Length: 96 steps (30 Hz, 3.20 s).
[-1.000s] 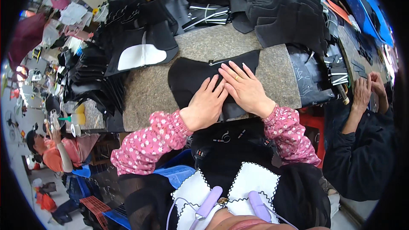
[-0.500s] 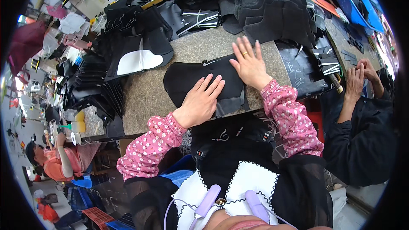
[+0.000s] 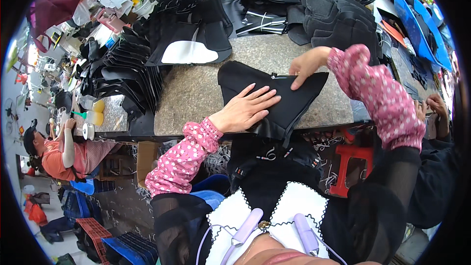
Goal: Assembling and aligning black leather shoe upper components by hand.
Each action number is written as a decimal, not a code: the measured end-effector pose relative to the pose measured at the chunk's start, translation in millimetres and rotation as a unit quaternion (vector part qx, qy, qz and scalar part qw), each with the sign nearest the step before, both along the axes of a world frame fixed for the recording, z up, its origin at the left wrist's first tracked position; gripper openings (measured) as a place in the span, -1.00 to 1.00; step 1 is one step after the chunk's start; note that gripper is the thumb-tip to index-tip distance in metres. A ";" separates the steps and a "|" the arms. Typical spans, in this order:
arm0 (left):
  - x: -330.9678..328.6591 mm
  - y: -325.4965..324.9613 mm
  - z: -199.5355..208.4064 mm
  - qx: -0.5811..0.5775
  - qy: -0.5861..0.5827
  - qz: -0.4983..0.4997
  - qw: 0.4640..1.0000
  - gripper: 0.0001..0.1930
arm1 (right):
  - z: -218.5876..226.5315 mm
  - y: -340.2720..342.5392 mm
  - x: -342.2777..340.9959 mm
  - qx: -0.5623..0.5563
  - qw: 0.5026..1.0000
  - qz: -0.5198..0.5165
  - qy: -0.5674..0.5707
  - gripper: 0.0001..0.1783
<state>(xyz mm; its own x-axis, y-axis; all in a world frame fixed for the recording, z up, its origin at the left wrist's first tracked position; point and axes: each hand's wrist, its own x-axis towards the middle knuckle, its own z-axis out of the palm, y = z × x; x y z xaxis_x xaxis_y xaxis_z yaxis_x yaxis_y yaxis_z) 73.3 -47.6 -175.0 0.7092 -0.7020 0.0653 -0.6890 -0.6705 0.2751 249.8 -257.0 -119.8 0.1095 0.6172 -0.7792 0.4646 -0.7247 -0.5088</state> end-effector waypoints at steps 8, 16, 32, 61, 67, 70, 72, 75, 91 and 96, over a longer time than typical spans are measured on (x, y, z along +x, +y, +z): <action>9.9 7.6 -12.6 -0.106 0.041 0.023 0.993 -0.53 | -40.6 26.7 -3.3 0.085 0.989 -0.114 0.044 -0.42; 6.4 -3.2 -24.5 -0.075 -0.101 0.206 0.970 -0.48 | -28.4 30.7 -13.2 0.079 0.987 -0.113 -0.088 -0.40; 12.6 38.5 -4.6 -0.480 0.229 0.340 0.776 -0.69 | -23.7 -3.1 -40.9 0.280 0.770 0.046 -0.572 -0.27; 9.5 55.1 -16.7 -0.400 0.207 0.343 0.824 -0.72 | -64.7 34.0 -172.5 0.359 0.831 -0.021 -0.425 -0.06; 16.2 59.6 -14.3 -0.328 0.185 0.384 0.843 -0.72 | -60.9 12.6 -179.7 0.356 0.851 0.005 -0.387 -0.09; 16.7 58.2 -14.8 -0.369 0.181 0.362 0.837 -0.71 | -59.1 -0.7 -189.3 0.358 0.850 -0.019 -0.385 -0.13; 15.7 59.6 -18.8 -0.361 0.182 0.369 0.837 -0.71 | -57.2 -4.3 -192.3 0.357 0.849 -0.028 -0.389 -0.16; 12.1 61.1 -18.5 -0.370 0.192 0.349 0.839 -0.69 | -54.1 -5.3 -192.0 0.371 0.854 -0.045 -0.362 -0.24; 42.7 46.3 -11.1 -0.388 0.143 0.311 0.856 -0.65 | -69.6 8.1 -189.7 0.345 0.823 -0.086 -0.442 -0.33; 38.4 43.0 2.3 -0.396 0.177 0.295 0.852 -0.69 | -55.5 2.1 -168.1 0.477 0.751 -0.254 -0.379 -0.43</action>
